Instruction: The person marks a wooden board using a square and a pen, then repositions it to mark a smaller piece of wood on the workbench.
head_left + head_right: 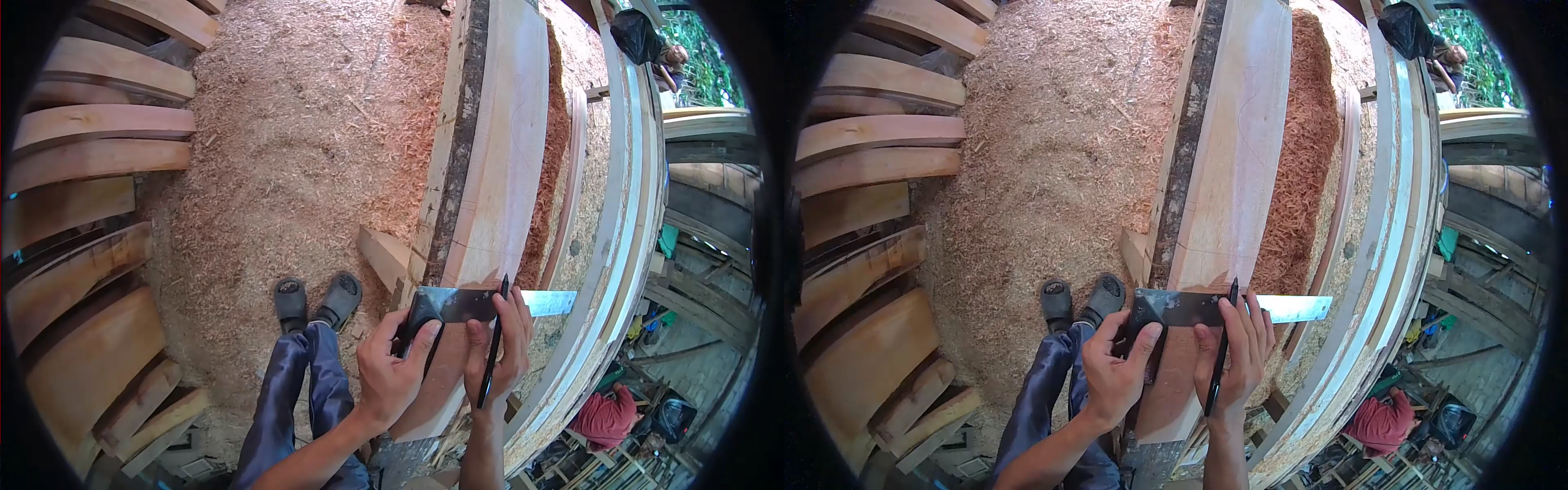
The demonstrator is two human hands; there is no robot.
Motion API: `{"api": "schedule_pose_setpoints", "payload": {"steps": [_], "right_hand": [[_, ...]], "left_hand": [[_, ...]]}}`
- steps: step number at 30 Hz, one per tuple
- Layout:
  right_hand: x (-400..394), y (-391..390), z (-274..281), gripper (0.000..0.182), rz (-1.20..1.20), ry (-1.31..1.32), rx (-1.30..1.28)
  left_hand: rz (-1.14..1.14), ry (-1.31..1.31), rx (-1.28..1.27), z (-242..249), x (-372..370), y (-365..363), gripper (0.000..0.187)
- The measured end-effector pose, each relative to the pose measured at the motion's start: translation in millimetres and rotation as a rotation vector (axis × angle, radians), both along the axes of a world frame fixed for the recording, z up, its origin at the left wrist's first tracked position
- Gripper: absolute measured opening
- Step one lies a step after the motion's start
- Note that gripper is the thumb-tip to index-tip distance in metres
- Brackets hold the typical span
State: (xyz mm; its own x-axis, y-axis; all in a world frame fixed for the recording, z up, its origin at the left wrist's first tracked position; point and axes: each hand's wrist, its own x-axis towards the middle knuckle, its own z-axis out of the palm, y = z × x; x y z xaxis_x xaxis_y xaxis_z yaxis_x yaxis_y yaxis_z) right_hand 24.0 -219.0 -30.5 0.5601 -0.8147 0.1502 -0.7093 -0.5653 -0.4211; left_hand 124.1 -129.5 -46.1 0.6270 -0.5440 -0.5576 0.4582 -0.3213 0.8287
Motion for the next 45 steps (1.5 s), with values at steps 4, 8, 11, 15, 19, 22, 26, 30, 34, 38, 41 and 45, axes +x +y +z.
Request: {"api": "schedule_pose_setpoints", "payload": {"steps": [4,8,11,15,19,22,26,30,34,38,41,45], "right_hand": [[-1,-1,0,0.036,0.005,0.029,-0.008],[-1,-2,0,0.036,0.007,0.026,-0.014],[0,-3,1,0.036,0.009,0.03,-0.012],[-1,-4,0,0.037,0.014,0.035,-0.018],[-1,-5,1,0.038,0.022,0.035,-0.013],[1,-6,4,0.036,0.026,0.024,-0.012],[-3,-4,0,0.029,-0.036,-0.163,0.0],[4,-1,3,0.022,-0.216,-0.606,0.317],[24,-13,14,0.018,-0.232,-0.634,0.591],[32,-16,11,0.015,-0.199,-0.482,0.574],[32,-16,9,0.016,-0.198,-0.45,0.535],[34,-16,10,0.015,-0.173,-0.425,0.524]], "left_hand": [[0.001,0.004,0.004,-1,-1,0,0.025],[0.017,0.017,-0.001,-1,-1,-1,0.026],[-0.01,0.037,0.016,-1,-1,0,0.026],[-0.019,-0.003,0.033,-1,-2,0,0.027],[-0.014,-0.041,0.042,-2,-3,-1,0.026],[-0.019,-0.064,0.052,1,-2,-2,0.026],[-0.022,-0.106,0.061,1,-3,-3,0.025],[-0.034,-0.094,0.084,4,-2,-4,0.024],[-0.009,-0.083,0.078,2,-4,-5,0.024],[0.049,-0.146,0.054,-5,-9,-5,0.026],[0.066,-0.122,0.042,-3,-8,-5,0.026],[0.047,-0.116,0.059,-1,-6,-6,0.026]]}}
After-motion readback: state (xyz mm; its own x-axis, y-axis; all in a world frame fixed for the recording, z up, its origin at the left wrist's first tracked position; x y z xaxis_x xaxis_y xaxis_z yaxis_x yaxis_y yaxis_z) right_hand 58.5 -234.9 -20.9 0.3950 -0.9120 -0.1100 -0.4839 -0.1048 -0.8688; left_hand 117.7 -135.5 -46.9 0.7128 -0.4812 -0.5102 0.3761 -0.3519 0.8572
